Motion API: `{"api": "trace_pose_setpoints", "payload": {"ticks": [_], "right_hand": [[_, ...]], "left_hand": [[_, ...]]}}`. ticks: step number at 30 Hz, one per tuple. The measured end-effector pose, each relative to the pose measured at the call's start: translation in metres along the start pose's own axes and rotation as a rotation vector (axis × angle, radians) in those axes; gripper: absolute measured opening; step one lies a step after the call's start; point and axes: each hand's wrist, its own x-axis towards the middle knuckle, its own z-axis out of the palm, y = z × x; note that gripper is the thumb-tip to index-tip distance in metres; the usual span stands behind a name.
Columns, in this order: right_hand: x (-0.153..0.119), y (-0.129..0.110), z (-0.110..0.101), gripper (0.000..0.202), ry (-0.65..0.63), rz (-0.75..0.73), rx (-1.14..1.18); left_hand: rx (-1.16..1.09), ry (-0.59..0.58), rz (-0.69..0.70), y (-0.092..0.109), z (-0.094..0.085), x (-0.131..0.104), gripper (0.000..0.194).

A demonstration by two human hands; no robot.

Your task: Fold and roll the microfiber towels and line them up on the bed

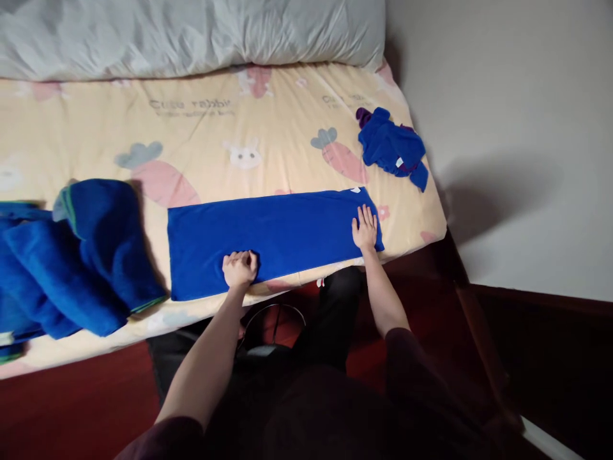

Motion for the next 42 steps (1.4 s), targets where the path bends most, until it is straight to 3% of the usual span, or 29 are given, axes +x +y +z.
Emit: {"api": "trace_pose_setpoints", "payload": {"ticks": [6,9,11,13,15,17,19,20,22,25,30,35,39,42], "right_hand": [[0.001,-0.003,0.008,0.059,0.046,-0.008,-0.021],[0.005,0.002,0.016,0.057,0.122,-0.029,0.014],[0.006,0.004,0.02,0.057,0.161,-0.047,0.041],[0.006,0.005,0.022,0.056,0.188,-0.059,0.056],[0.005,0.004,0.022,0.056,0.207,-0.065,0.066],[0.004,0.003,0.022,0.056,0.22,-0.068,0.077],[0.005,0.004,0.024,0.055,0.229,-0.069,0.089],[0.006,0.005,0.025,0.056,0.232,-0.066,0.092],[0.008,0.006,0.03,0.057,0.24,-0.051,0.095],[0.011,0.007,0.035,0.058,0.232,-0.018,0.081],[0.012,0.006,0.034,0.057,0.217,0.007,0.074],[0.012,0.003,0.032,0.058,0.223,0.016,0.076],[0.013,0.004,0.035,0.062,0.243,0.013,0.084],[0.013,0.006,0.037,0.061,0.264,0.0,0.091]], "left_hand": [[0.055,-0.054,-0.016,0.008,-0.014,0.0,0.041],[0.095,-0.073,-0.057,0.027,-0.021,-0.002,0.039],[0.09,-0.052,-0.057,0.059,-0.018,-0.005,0.033],[0.024,-0.107,0.136,0.108,-0.006,-0.007,0.031],[-0.064,-0.137,0.389,0.168,0.011,-0.007,0.043],[-0.115,-0.119,0.508,0.221,0.03,-0.002,0.054],[-0.153,-0.113,0.514,0.253,0.046,0.009,0.059],[-0.166,-0.109,0.479,0.257,0.051,0.015,0.06],[-0.177,-0.105,0.389,0.241,0.057,0.027,0.06],[-0.158,-0.092,0.29,0.178,0.047,0.038,0.061],[-0.05,-0.025,0.031,0.059,-0.004,0.028,0.063],[0.11,-0.023,-0.264,-0.032,-0.054,-0.005,0.064],[0.136,-0.018,-0.348,-0.074,-0.071,-0.02,0.065],[0.136,0.017,-0.367,-0.063,-0.068,-0.02,0.064]]}}
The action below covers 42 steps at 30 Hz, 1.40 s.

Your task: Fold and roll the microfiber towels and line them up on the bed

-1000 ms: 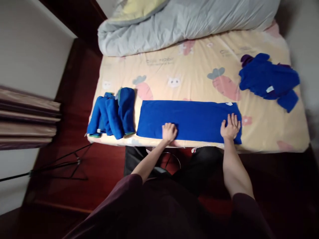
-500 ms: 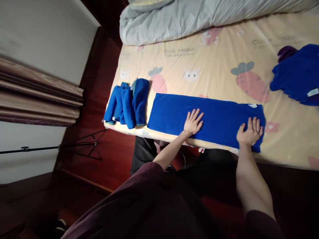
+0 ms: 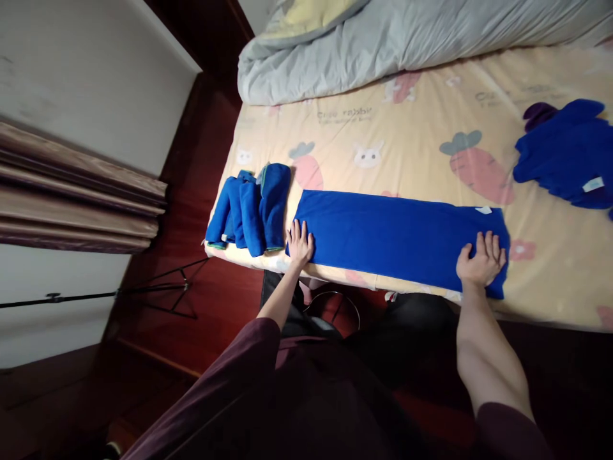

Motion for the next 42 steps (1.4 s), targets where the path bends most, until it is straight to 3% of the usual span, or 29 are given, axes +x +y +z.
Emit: {"api": "trace_pose_setpoints", "payload": {"ticks": [3,7,9,10,11,13,19,22,24,26,30,33,42], "right_hand": [[-0.001,0.001,0.0,0.059,0.023,-0.019,0.002],[-0.001,-0.001,-0.002,0.058,0.025,-0.018,-0.01],[0.0,-0.001,-0.002,0.057,0.02,-0.01,-0.02],[0.0,-0.001,-0.002,0.057,0.023,-0.01,-0.023],[0.0,0.0,-0.001,0.058,0.031,-0.015,-0.023],[0.0,0.003,0.001,0.059,0.048,-0.034,-0.018],[-0.002,0.009,0.006,0.058,0.039,-0.048,-0.041],[-0.003,0.006,0.003,0.057,0.049,-0.047,-0.04],[-0.003,0.003,0.0,0.056,0.055,-0.059,-0.028],[-0.004,0.001,-0.003,0.056,0.043,-0.076,-0.014],[-0.004,-0.001,-0.008,0.056,-0.011,-0.074,-0.033],[-0.004,-0.004,-0.013,0.058,-0.054,-0.056,-0.064],[-0.004,-0.014,-0.027,0.057,-0.124,-0.015,-0.112]], "left_hand": [[-0.054,-0.047,0.161,0.055,0.014,-0.021,0.063],[-0.157,-0.171,0.655,0.163,0.047,-0.048,0.063],[-0.195,-0.154,0.714,0.2,0.059,-0.04,0.062],[-0.203,-0.141,0.705,0.207,0.062,-0.031,0.061],[-0.202,-0.13,0.685,0.207,0.063,-0.018,0.061],[-0.179,-0.115,0.616,0.184,0.059,0.012,0.063],[-0.057,-0.036,0.185,0.057,0.019,0.101,0.067],[-0.045,-0.049,0.094,0.028,0.003,0.131,0.067],[-0.045,-0.049,0.069,0.03,-0.003,0.135,0.066],[-0.045,-0.038,0.122,0.045,-0.002,0.119,0.065],[-0.093,-0.137,0.474,0.079,0.015,0.05,0.06],[-0.156,-0.133,0.5,0.086,0.025,0.012,0.06],[-0.28,-0.062,0.461,0.08,0.034,0.018,0.062]]}}
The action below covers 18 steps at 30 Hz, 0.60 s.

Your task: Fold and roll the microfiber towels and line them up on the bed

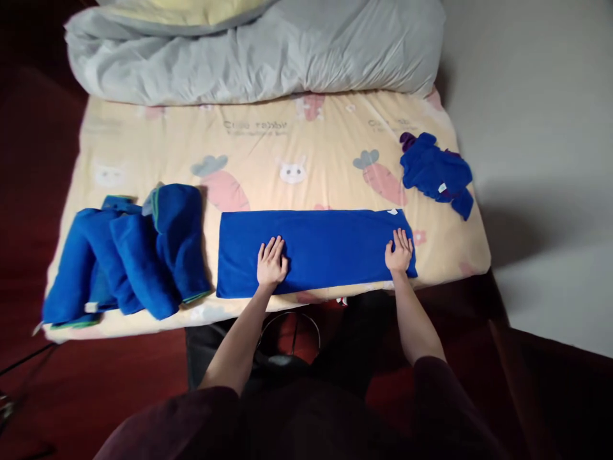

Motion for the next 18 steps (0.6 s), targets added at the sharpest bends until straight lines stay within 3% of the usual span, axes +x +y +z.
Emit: {"api": "trace_pose_setpoints", "payload": {"ticks": [3,6,8,14,16,18], "right_hand": [[0.0,-0.002,-0.004,0.058,-0.034,0.008,-0.003],[-0.002,-0.034,-0.004,0.06,-0.056,0.13,-0.011],[-0.007,-0.083,0.005,0.062,-0.073,0.214,-0.008],[-0.035,-0.289,0.052,0.062,-0.288,-0.204,0.173],[-0.037,-0.331,0.062,0.057,-0.364,-0.312,0.225],[-0.033,-0.345,0.066,0.054,-0.412,-0.392,0.248]], "left_hand": [[-0.019,0.004,-0.009,-0.001,0.003,-0.001,0.063],[-0.043,0.02,0.011,-0.003,0.006,-0.002,0.062],[-0.048,0.042,0.024,-0.005,0.008,-0.002,0.062],[-0.026,0.095,0.075,-0.011,0.011,-0.002,0.062],[-0.022,0.098,0.089,-0.013,0.013,-0.003,0.065],[-0.025,0.099,0.085,-0.015,0.014,-0.003,0.066]]}}
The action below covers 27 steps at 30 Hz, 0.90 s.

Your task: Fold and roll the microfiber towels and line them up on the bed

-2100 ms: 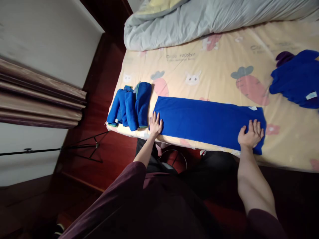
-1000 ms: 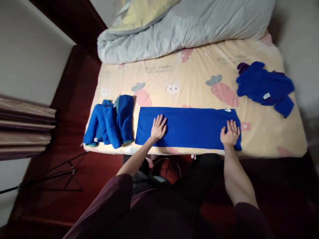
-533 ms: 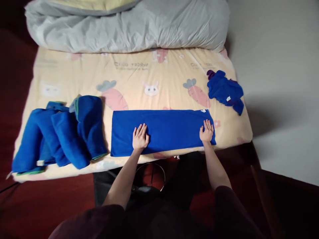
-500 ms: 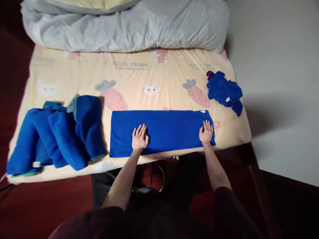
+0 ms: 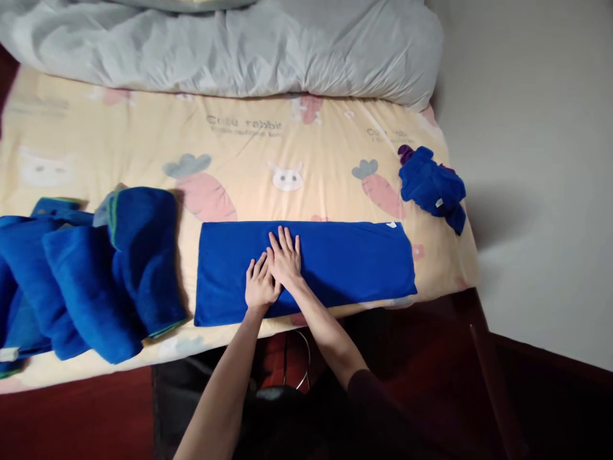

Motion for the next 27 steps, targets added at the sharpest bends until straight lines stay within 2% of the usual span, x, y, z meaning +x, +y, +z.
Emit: {"api": "trace_pose_setpoints", "payload": {"ticks": [2,5,11,14,16,20,24,25,27], "right_hand": [[0.003,0.013,-0.004,0.054,-0.024,-0.076,-0.016],[-0.001,0.06,-0.023,0.055,-0.018,-0.123,-0.066],[-0.025,0.191,-0.084,0.058,0.054,0.066,-0.173],[-0.037,0.24,-0.11,0.058,0.092,0.167,-0.217],[-0.04,0.26,-0.119,0.058,0.116,0.189,-0.228],[-0.035,0.285,-0.13,0.054,0.167,0.141,-0.187],[-0.03,0.328,-0.166,0.05,0.361,0.253,-0.169],[-0.029,0.341,-0.179,0.047,0.365,0.279,-0.173],[-0.026,0.362,-0.202,0.038,0.258,0.268,-0.167]], "left_hand": [[-0.009,0.003,-0.014,0.0,0.0,0.0,0.065],[-0.035,0.01,-0.023,0.002,0.0,0.001,0.064],[-0.052,0.04,-0.023,0.004,-0.001,0.002,0.065],[-0.059,0.05,-0.022,0.005,-0.001,0.001,0.065],[-0.064,0.057,-0.022,0.005,0.0,0.001,0.065],[-0.074,0.081,-0.017,0.006,0.0,0.001,0.066],[-0.088,0.078,-0.017,0.006,0.001,0.001,0.067],[-0.092,0.079,-0.016,0.005,0.001,0.001,0.067],[-0.099,0.082,-0.017,0.004,0.002,0.0,0.068]]}}
